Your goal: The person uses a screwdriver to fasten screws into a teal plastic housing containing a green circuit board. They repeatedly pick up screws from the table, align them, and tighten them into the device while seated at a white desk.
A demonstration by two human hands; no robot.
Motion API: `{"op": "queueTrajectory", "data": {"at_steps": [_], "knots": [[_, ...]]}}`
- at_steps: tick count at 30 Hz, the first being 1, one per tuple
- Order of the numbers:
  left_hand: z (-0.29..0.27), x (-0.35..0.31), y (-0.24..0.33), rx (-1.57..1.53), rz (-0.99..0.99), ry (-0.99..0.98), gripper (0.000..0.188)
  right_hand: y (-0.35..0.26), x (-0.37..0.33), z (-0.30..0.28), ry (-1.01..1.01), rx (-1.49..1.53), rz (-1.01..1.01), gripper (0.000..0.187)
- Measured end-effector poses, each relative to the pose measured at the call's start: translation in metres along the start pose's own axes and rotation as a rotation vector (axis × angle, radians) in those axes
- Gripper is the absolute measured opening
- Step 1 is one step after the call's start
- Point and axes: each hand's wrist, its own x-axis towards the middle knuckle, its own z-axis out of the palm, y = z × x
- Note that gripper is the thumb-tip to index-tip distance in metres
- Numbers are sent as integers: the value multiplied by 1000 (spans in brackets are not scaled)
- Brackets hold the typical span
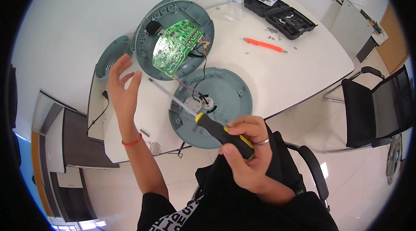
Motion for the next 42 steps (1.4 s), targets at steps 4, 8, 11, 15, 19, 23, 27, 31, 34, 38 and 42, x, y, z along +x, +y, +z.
{"op": "queueTrajectory", "data": {"at_steps": [4,8,11,15,19,23,27,31,34,38,42], "knots": [[18,29,-40,-26,-38,-90,41,17,16,18,-43,-265,-128,25],[21,30,-65,-112,-71,-175,40,26,32,35,-109,-437,-299,27],[23,31,-70,-158,-115,-137,36,30,38,44,-133,-487,-330,31],[26,26,-69,-219,-100,-93,33,36,41,53,-137,-506,-316,27],[31,22,-68,-188,-71,-36,32,39,44,55,-151,-554,-327,25],[34,20,-71,-193,-34,-1,32,41,48,56,-158,-494,-322,31],[32,20,-66,-120,-13,8,32,43,49,56,-164,-509,-314,30],[33,20,-65,-76,42,29,34,44,48,58,-160,-518,-292,30],[34,20,-63,-71,37,27,35,46,48,57,-164,-539,-300,30],[35,19,-64,-71,28,36,35,47,48,61,-177,-549,-334,30],[34,20,-62,-51,28,40,36,47,48,62,-199,-603,-356,26]]}}
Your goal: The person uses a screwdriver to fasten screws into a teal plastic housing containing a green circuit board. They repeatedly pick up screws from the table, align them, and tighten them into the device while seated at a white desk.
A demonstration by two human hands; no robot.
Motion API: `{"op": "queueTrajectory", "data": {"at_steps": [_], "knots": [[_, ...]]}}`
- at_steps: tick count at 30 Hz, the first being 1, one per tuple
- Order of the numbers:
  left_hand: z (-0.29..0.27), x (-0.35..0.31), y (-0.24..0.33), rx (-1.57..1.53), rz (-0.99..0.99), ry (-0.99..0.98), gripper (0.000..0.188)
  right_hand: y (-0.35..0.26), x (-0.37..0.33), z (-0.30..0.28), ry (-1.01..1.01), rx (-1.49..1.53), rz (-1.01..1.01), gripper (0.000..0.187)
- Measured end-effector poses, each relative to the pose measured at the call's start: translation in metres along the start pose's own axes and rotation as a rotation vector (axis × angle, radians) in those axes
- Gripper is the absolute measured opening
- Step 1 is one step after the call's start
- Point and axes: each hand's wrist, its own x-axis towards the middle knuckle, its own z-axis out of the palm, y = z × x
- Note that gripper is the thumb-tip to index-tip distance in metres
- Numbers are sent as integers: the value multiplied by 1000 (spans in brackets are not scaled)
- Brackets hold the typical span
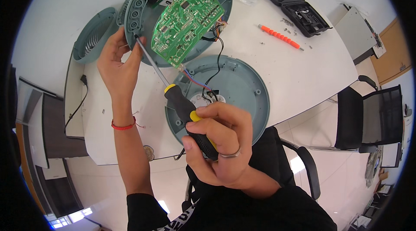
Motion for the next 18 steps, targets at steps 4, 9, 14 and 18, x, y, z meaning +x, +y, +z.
{"op": "queueTrajectory", "data": {"at_steps": [4,9,14,18], "knots": [[1,-2,4,16,5,7,36,0,0,-2,-21,-63,-27,24],[2,-2,8,31,-20,16,35,-3,3,-1,1,-61,-40,31],[3,-2,8,61,13,32,35,-2,1,1,5,-74,-39,31],[3,-2,8,47,1,37,34,-1,1,1,-4,-92,-26,26]]}}
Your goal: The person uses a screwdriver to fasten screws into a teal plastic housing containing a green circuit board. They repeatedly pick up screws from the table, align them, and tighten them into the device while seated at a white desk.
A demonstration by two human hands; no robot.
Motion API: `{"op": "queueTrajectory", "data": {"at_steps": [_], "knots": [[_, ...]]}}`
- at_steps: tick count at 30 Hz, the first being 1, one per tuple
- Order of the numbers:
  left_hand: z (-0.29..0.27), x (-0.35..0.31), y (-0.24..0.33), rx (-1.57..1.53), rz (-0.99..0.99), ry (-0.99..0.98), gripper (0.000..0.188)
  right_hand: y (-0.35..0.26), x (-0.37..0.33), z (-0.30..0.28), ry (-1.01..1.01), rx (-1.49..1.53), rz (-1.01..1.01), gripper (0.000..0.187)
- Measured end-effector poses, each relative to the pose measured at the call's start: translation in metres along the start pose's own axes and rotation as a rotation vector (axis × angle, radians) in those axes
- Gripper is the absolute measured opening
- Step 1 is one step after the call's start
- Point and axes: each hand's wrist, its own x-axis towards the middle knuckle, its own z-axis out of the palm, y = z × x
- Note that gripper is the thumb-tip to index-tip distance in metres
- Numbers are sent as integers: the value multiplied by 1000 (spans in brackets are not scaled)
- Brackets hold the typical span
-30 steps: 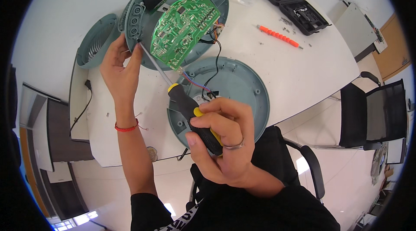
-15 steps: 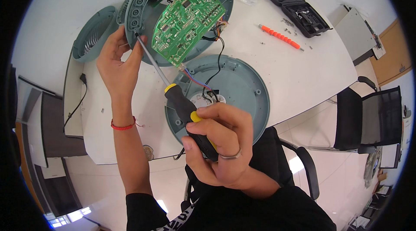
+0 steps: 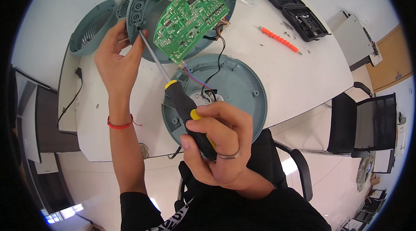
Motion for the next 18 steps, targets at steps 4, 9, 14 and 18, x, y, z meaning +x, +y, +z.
{"op": "queueTrajectory", "data": {"at_steps": [4,9,14,18], "knots": [[0,0,1,3,-4,0,33,2,0,0,-5,-9,-7,24],[1,0,-1,2,16,8,33,-3,5,-2,13,-11,-25,32],[1,0,-4,-16,26,13,33,0,3,-5,29,-71,-92,35],[1,0,-1,-25,41,14,33,7,-5,-10,22,-34,-62,47]]}}
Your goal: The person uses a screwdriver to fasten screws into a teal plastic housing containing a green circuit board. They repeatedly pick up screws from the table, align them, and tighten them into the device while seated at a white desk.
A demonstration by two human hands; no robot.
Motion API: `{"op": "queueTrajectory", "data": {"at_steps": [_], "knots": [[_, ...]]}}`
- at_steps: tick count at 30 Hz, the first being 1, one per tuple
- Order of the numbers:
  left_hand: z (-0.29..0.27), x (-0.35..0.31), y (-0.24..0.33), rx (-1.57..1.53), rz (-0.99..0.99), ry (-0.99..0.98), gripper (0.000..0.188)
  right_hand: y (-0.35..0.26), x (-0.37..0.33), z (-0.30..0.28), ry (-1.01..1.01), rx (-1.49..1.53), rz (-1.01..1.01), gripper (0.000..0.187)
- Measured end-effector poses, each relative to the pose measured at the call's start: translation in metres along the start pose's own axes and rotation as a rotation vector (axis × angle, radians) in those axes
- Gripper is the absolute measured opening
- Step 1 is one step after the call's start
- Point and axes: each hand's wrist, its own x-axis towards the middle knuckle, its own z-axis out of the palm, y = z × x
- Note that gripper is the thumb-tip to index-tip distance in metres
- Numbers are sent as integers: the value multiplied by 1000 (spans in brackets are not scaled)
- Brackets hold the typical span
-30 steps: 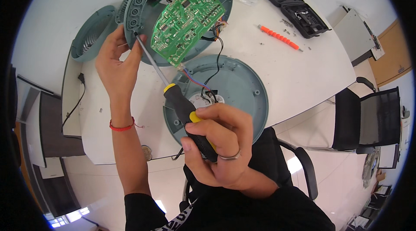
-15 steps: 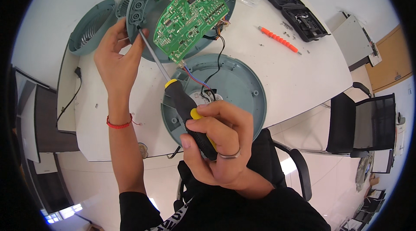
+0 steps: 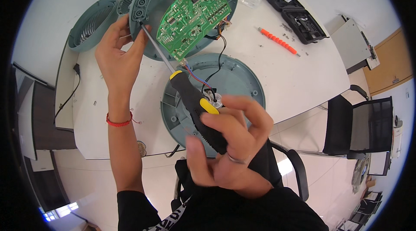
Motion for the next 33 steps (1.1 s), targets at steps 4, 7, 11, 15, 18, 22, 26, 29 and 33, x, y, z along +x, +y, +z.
{"op": "queueTrajectory", "data": {"at_steps": [4,7,11,15,18,22,26,29,33], "knots": [[0,-1,-4,10,21,3,34,0,-2,1,-16,15,-45,52],[-2,0,-4,30,59,4,33,-3,-2,2,11,-98,-75,47],[1,0,-3,52,77,15,33,-9,0,-3,-45,-100,-12,44],[0,-1,-4,73,96,17,34,-8,5,10,98,40,-43,53],[0,-1,-3,83,114,22,34,-7,3,-2,-19,-102,-55,62],[0,-2,-2,88,127,20,35,-3,-1,-3,-55,37,-5,70],[3,-2,-3,71,142,22,35,-2,5,13,196,147,-44,69],[0,-2,-1,83,131,16,36,-1,0,0,41,-46,-41,64],[2,-2,-5,67,137,15,36,-2,13,22,260,171,-93,62]]}}
